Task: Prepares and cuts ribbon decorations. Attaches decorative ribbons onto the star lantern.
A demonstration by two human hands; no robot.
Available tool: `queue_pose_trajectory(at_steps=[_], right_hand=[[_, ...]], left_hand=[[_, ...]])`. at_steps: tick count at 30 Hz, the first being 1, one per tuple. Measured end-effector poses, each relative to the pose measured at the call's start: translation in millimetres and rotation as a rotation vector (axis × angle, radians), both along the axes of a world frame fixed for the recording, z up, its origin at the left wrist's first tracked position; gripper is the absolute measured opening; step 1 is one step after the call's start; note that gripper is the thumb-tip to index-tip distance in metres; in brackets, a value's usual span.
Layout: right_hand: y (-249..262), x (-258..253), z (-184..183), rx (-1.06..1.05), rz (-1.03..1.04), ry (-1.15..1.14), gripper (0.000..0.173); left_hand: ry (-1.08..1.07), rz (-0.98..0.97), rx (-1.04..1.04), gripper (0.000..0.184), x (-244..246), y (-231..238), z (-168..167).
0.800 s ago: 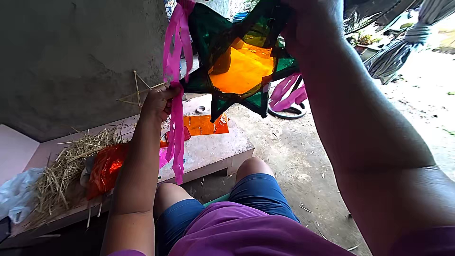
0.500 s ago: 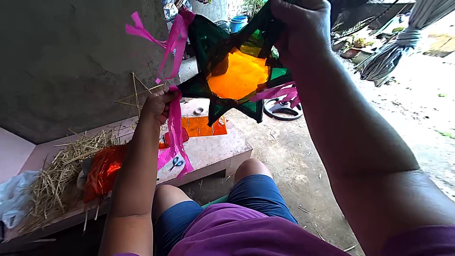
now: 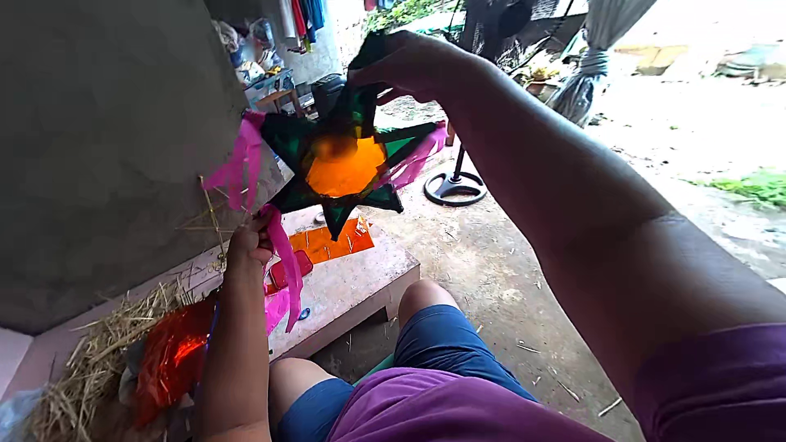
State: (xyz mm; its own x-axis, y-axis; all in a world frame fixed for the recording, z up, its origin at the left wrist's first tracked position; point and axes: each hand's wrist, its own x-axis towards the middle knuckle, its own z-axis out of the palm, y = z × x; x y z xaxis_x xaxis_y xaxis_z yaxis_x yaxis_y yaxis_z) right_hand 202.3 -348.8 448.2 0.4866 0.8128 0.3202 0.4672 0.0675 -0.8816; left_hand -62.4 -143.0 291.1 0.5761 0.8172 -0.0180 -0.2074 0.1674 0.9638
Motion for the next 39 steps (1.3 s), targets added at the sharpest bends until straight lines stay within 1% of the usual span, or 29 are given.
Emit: queue_pose_trajectory(at_steps=[4,8,10,12,13,15,17,19,21,23,24,25,26,27,28,29,30,35,39], right_hand=[[1.4,-9.8,27.8,-0.172,-0.072,-0.245,0.049],[-5.0,-19.1,43.5,-0.218,-0.111,-0.39,0.064],[-10.2,-24.6,46.8,-0.166,-0.164,-0.493,0.072],[-20.3,-34.7,45.3,-0.048,-0.213,-0.601,0.07],[-24.2,-40.0,42.0,0.019,-0.257,-0.653,0.066],[-33.2,-58.4,26.3,0.162,-0.344,-0.747,0.055],[-41.7,-81.9,-1.8,0.328,-0.359,-0.87,0.045],[-42.5,-101.9,-44.8,0.547,-0.298,-0.997,0.033],[-42.3,-117.7,-103.6,0.716,-0.173,-1.047,0.023],[-43.5,-122.9,-171.3,0.756,-0.104,-0.949,0.019],[-44.2,-120.4,-204.8,0.72,-0.113,-0.833,0.017],[-44.0,-115.5,-232.8,0.64,-0.148,-0.682,0.019],[-43.5,-110.3,-251.4,0.528,-0.183,-0.507,0.026],[-42.3,-105.0,-261.0,0.394,-0.192,-0.312,0.039],[-39.3,-99.0,-263.1,0.271,-0.171,-0.124,0.051],[-34.7,-94.4,-261.2,0.199,-0.128,0.041,0.057],[-29.0,-92.1,-258.2,0.183,-0.083,0.159,0.058],[0.6,-85.1,-254.8,0.35,0.059,0.423,0.037],[10.1,-84.3,-260.0,0.408,0.081,0.588,0.032]], left_hand=[[-0.111,0.039,-0.144,0.015,7.0,-6.8,-13.5],[-0.198,0.041,-0.212,0.021,8.8,-11.1,-23.1],[-0.221,0.06,-0.231,0.021,7.5,-14.8,-21.5],[-0.239,0.059,-0.241,0.021,5.1,-16.4,-19.3],[-0.255,0.047,-0.24,0.021,4.1,-16.6,-18.5],[-0.268,0.031,-0.231,0.021,2.7,-16.9,-18.2],[-0.27,0.033,-0.228,0.021,2.6,-21.5,-16.6],[-0.269,0.029,-0.221,0.02,3.5,-25.0,-18.0],[-0.274,0.028,-0.226,0.018,2.9,-27.7,-21.2],[-0.269,0.039,-0.232,0.018,0.3,-31.2,-22.6],[-0.272,0.041,-0.241,0.019,-1.9,-33.3,-24.0],[-0.273,0.043,-0.258,0.019,-3.7,-35.1,-25.2],[-0.28,0.036,-0.277,0.019,-5.2,-36.6,-27.7],[-0.288,0.028,-0.299,0.02,-5.6,-38.8,-31.0],[-0.291,0.021,-0.317,0.022,-4.7,-41.1,-34.6],[-0.291,0.007,-0.329,0.023,-2.9,-43.6,-38.3],[-0.291,-0.009,-0.342,0.025,-0.6,-46.5,-42.0],[-0.28,-0.038,-0.401,0.028,13.5,-59.5,-52.6],[-0.265,-0.045,-0.414,0.021,18.9,-58.6,-56.8]])
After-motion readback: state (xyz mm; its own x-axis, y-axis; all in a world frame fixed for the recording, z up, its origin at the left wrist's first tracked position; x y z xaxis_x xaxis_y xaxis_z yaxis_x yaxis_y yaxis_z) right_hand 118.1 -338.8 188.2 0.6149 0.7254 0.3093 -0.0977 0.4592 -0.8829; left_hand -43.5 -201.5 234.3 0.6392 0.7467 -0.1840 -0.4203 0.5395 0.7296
